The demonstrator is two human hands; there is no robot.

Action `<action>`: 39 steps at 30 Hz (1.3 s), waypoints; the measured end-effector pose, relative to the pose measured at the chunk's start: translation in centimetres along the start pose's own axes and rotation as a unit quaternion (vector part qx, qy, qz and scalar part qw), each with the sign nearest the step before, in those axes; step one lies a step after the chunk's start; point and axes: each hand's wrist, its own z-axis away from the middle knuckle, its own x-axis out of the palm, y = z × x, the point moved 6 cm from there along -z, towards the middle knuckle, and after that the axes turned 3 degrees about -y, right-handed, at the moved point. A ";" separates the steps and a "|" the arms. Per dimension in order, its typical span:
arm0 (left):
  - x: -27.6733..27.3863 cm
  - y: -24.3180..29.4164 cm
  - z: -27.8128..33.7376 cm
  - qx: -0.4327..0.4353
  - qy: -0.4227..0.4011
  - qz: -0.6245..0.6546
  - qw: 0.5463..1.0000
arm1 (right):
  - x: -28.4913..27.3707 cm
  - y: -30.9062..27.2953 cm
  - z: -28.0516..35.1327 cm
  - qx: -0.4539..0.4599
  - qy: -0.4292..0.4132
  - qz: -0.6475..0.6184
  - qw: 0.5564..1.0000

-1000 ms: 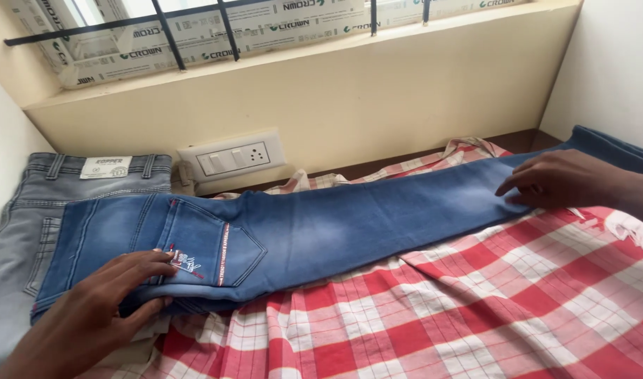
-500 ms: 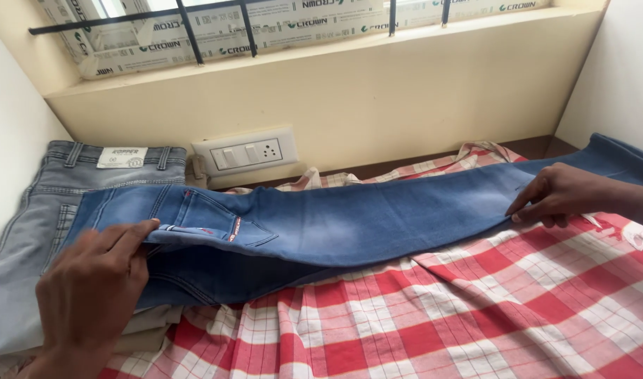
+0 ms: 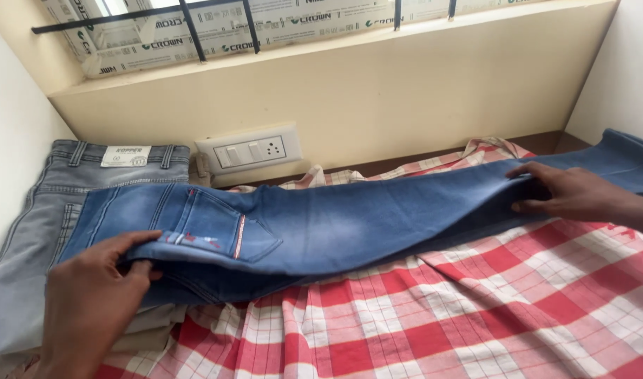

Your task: The person folds two pairs of jeans on a red and white checkered cloth. They first fold a light grey pair of jeans, then unfold and refold a dark blue pair of jeans, smoothing them out before stacking them.

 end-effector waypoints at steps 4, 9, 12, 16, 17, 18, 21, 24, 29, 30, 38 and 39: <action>-1.6 0.9 -3.3 0.065 -0.001 -0.030 0.997 | 1.1 6.5 -7.1 -0.003 -0.086 0.082 0.993; 0.9 -3.2 -17.1 0.075 -0.069 -0.259 0.961 | -3.6 13.7 -22.4 0.005 -0.248 0.003 0.969; 0.0 2.0 -18.7 0.087 0.054 0.012 0.995 | -12.0 5.0 -21.0 0.015 0.126 0.043 0.991; 4.3 4.4 -17.2 0.284 0.100 -0.177 0.937 | -10.9 -3.9 -13.9 0.064 0.065 0.078 0.993; 5.1 4.9 -15.3 0.226 -0.077 -0.140 0.961 | -10.6 -6.3 -11.9 -0.051 0.099 0.071 0.991; 5.8 5.3 -12.8 0.155 -0.250 -0.099 0.951 | -10.4 -8.5 -9.6 -0.165 0.132 0.061 0.975; 6.8 -0.3 -8.5 0.173 -0.334 -0.175 0.910 | -7.2 -8.8 -3.8 -0.246 0.171 0.370 0.880; 6.7 -6.6 -4.1 0.288 -0.416 -0.150 0.849 | 0.9 3.9 -7.2 -0.198 0.043 0.439 0.875; 4.0 -9.3 -3.3 0.398 -0.212 -0.119 0.884 | 1.9 6.6 -2.2 -0.144 -0.084 0.164 0.972; 3.6 -10.1 -3.5 0.330 -0.192 -0.128 0.915 | 2.1 7.0 -1.6 -0.123 -0.117 0.090 0.981; 1.5 -6.7 -4.3 0.265 -0.087 -0.012 0.960 | -1.0 7.2 -0.3 -0.125 0.110 0.261 0.951; 0.7 -6.2 -4.9 0.241 -0.058 -0.013 0.969 | -2.2 6.0 0.2 -0.061 0.111 0.266 0.955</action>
